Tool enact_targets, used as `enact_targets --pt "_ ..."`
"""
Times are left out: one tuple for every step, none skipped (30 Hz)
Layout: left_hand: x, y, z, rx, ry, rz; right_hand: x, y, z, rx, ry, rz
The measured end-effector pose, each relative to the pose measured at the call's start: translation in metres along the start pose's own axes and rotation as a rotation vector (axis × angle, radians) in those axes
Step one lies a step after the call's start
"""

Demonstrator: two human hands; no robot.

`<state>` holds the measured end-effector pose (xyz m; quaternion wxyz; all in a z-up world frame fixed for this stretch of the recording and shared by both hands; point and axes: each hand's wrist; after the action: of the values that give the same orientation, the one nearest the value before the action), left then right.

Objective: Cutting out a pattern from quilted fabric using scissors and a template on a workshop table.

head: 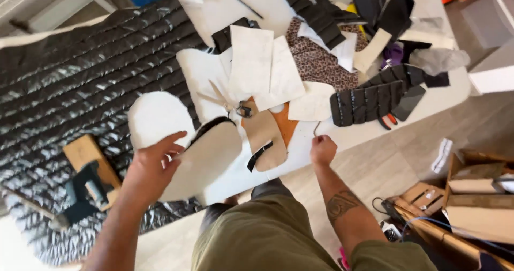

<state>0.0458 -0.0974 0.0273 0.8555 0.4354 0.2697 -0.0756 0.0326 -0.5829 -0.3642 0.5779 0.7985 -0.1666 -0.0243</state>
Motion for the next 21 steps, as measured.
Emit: enact_targets --pt "-0.005 0.0 -0.016 -0.082 -0.011 0.058 -0.01 -0.013 0.011 -0.056 -0.077 -0.059" --pt "-0.012 -0.003 -0.023 -0.082 0.041 0.081 -0.019 0.0 0.004 -0.031 -0.041 -0.095" --pt "-0.02 -0.004 -0.032 -0.165 0.026 0.101 -0.029 0.013 -0.005 0.037 0.031 0.009" --pt "-0.013 0.001 -0.036 -0.25 -0.022 0.152 -0.01 0.016 -0.02 0.123 0.106 0.151" --pt "-0.017 0.005 -0.039 -0.25 -0.003 0.207 -0.006 0.027 -0.072 0.165 0.144 0.153" --pt "-0.02 0.004 -0.04 -0.298 0.002 0.219 -0.011 0.047 -0.112 0.439 0.238 0.092" --pt "-0.022 0.002 -0.041 -0.345 0.005 0.232 -0.018 0.067 -0.15 0.712 0.33 0.024" --pt "-0.024 0.003 -0.047 -0.354 0.024 0.234 -0.013 0.085 -0.19 0.712 0.339 0.003" --pt "-0.026 0.004 -0.054 -0.391 0.003 0.252 -0.009 0.102 -0.23 0.934 0.445 -0.204" --pt "-0.023 0.004 -0.059 -0.428 -0.034 0.265 -0.003 0.118 -0.268 1.146 0.542 -0.404" --pt "-0.03 0.003 -0.065 -0.437 -0.03 0.262 -0.008 0.114 -0.28 1.138 0.544 -0.412" --pt "-0.033 0.004 -0.07 -0.478 -0.001 0.24 -0.007 0.109 -0.294 1.142 0.608 -0.433" --pt "-0.036 0.006 -0.075 -0.519 0.027 0.217 -0.006 0.104 -0.308 1.145 0.672 -0.455" --pt "-0.039 0.003 -0.088 -0.526 0.024 0.216 -0.008 0.091 -0.304 1.137 0.675 -0.456" --pt "-0.042 0.0 -0.1 -0.535 0.039 0.216 -0.01 0.079 -0.3 1.154 0.686 -0.503" --pt "-0.044 -0.002 -0.112 -0.542 0.052 0.216 -0.01 0.066 -0.298 1.171 0.697 -0.547" --pt "-0.043 -0.012 -0.134 -0.547 0.046 0.214 -0.011 0.078 -0.3 1.165 0.699 -0.543" --pt "-0.043 -0.022 -0.156 -0.659 0.089 0.149 -0.011 0.089 -0.304 1.21 0.674 -0.618" --pt "-0.043 -0.033 -0.178 -0.771 0.13 0.081 -0.012 0.099 -0.308 1.255 0.647 -0.693" --pt "-0.049 -0.024 -0.176 -0.778 0.135 0.084 -0.011 0.119 -0.32 1.251 0.651 -0.701" --pt "-0.056 -0.015 -0.173 -0.787 0.069 0.117 -0.009 0.14 -0.332 1.179 0.649 -0.728"
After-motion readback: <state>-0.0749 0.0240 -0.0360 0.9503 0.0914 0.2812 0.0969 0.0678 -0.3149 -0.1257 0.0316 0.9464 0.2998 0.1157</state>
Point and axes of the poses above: each hand's wrist, its own x-axis towards the middle knuckle, its own y-axis out of the back of the hand, z = x × y, and after that the axes turned 14 degrees about y, right-handed
